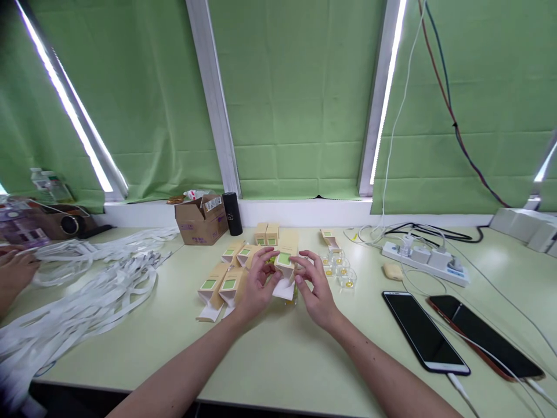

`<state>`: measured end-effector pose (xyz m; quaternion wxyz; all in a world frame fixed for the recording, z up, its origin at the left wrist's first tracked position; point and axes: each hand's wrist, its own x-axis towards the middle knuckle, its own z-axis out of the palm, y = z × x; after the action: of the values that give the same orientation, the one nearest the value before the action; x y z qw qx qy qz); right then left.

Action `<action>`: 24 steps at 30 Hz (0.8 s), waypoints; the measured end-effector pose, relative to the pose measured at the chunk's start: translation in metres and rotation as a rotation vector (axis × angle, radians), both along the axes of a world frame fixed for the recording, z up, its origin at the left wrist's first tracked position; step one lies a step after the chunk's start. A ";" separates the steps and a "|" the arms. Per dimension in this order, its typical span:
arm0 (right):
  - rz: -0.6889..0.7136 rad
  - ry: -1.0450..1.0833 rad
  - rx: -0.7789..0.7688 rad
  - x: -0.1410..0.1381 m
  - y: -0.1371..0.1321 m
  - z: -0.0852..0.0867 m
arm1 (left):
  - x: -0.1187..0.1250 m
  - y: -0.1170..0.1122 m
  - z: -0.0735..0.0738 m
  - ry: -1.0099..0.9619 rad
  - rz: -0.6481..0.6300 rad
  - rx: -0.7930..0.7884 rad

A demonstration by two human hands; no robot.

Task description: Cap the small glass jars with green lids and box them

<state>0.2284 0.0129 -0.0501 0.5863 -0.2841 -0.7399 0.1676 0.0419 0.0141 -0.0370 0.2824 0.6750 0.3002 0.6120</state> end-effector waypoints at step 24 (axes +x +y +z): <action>0.113 0.293 -0.362 -0.007 0.003 0.000 | 0.004 0.002 -0.003 0.009 0.040 -0.104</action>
<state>0.2211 0.0159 -0.0505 0.6166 -0.3155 -0.6196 0.3693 0.0456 0.0163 -0.0398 0.3034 0.6559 0.3462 0.5983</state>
